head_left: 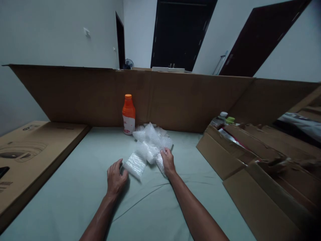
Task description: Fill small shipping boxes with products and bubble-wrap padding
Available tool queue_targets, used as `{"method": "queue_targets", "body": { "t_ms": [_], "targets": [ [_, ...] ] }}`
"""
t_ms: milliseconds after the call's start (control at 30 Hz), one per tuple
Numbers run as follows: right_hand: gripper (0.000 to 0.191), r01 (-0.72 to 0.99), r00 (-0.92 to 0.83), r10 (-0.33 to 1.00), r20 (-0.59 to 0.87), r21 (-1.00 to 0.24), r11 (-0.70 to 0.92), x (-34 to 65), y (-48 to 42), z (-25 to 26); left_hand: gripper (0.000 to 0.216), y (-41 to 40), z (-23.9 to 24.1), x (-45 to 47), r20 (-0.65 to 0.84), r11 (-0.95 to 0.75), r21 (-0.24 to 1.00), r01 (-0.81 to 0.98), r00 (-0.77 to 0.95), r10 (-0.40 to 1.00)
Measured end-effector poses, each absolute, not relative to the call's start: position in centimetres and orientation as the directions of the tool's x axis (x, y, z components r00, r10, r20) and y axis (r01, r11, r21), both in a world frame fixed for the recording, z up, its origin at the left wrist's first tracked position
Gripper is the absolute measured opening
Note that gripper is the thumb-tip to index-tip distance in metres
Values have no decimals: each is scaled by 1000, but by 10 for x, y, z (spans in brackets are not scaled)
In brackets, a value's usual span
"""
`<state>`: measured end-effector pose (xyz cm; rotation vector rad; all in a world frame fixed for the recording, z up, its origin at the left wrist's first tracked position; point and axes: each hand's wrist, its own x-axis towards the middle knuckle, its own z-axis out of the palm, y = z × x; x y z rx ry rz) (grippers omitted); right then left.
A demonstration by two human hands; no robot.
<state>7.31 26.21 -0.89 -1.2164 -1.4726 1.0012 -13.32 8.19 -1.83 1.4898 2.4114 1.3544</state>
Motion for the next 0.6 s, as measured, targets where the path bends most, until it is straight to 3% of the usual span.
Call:
{"method": "queue_targets", "body": {
  "t_ms": [267, 400, 467, 533, 600],
  "targets": [
    [54, 330, -12, 957, 288, -903, 276, 79, 239, 31, 55, 86, -19, -135, 425, 84, 706, 703, -515, 744],
    [44, 342, -81, 919, 385, -856, 389, 79, 210, 81, 40, 85, -17, -132, 424, 51, 706, 707, -479, 769],
    [30, 259, -209, 881, 423, -845, 468, 78, 178, 113, 28, 84, -15, -131, 418, 46, 704, 709, -466, 780],
    [21, -4, -352, 759, 548, -812, 584, 81, 135, 145, 20, 83, -13, -131, 411, 42, 701, 711, -452, 791],
    [26, -221, -341, 631, 697, -712, 667, 93, 89, 173, 18, 83, -11, -131, 406, 40, 698, 715, -441, 801]
  ]
}}
